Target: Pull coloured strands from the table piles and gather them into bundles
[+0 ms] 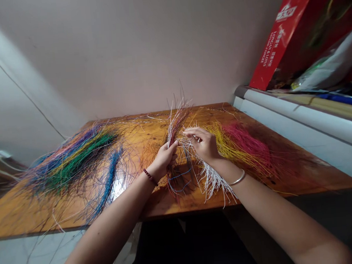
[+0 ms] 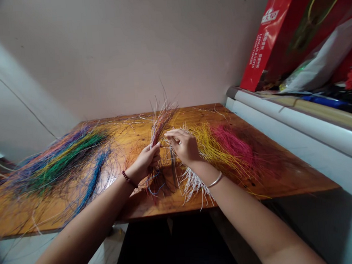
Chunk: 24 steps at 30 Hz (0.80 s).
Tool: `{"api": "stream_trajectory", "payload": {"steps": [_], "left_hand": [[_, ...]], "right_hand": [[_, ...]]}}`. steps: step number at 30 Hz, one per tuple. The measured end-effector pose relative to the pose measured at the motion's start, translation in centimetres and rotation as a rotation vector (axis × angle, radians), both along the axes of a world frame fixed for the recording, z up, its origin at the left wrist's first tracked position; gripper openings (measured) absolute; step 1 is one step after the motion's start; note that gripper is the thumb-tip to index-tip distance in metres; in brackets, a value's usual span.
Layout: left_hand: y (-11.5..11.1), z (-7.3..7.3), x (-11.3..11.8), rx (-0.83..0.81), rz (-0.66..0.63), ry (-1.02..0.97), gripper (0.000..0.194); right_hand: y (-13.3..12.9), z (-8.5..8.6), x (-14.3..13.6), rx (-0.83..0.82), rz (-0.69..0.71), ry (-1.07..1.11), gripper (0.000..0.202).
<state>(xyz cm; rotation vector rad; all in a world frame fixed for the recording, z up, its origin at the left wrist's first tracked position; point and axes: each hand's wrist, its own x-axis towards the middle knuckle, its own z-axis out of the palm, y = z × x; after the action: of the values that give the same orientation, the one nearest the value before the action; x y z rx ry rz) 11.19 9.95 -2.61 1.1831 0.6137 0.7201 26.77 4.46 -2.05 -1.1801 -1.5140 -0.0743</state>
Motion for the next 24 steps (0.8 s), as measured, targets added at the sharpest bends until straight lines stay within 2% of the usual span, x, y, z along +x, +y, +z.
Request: {"api": "stream_trajectory", "payload": {"steps": [5,13,17,21,24], "left_hand": [[-0.1,0.0,-0.1,0.03,-0.036,0.028,0.033],[-0.1,0.2,-0.1,0.012,-0.054,0.028,0.033],[-0.1,0.4,-0.1,0.009,-0.038,0.011,0.037],[0.1,0.4,-0.1,-0.017,0.01,-0.051,0.046],[0.3,0.5,-0.2,-0.043,0.034,-0.09,0.05]], "right_hand": [[0.1,-0.1,0.3,-0.03,0.011,-0.054,0.03],[0.4,-0.6,0.7,-0.14,-0.166,-0.162,0.036],[0.2,-0.3,0.2,-0.127,-0.191,-0.2,0.039],[0.3,0.2,0.1,-0.123,-0.134,-0.05,0.046],[0.7,0.5,0.7,-0.194,0.029,0.22,0.049]]}}
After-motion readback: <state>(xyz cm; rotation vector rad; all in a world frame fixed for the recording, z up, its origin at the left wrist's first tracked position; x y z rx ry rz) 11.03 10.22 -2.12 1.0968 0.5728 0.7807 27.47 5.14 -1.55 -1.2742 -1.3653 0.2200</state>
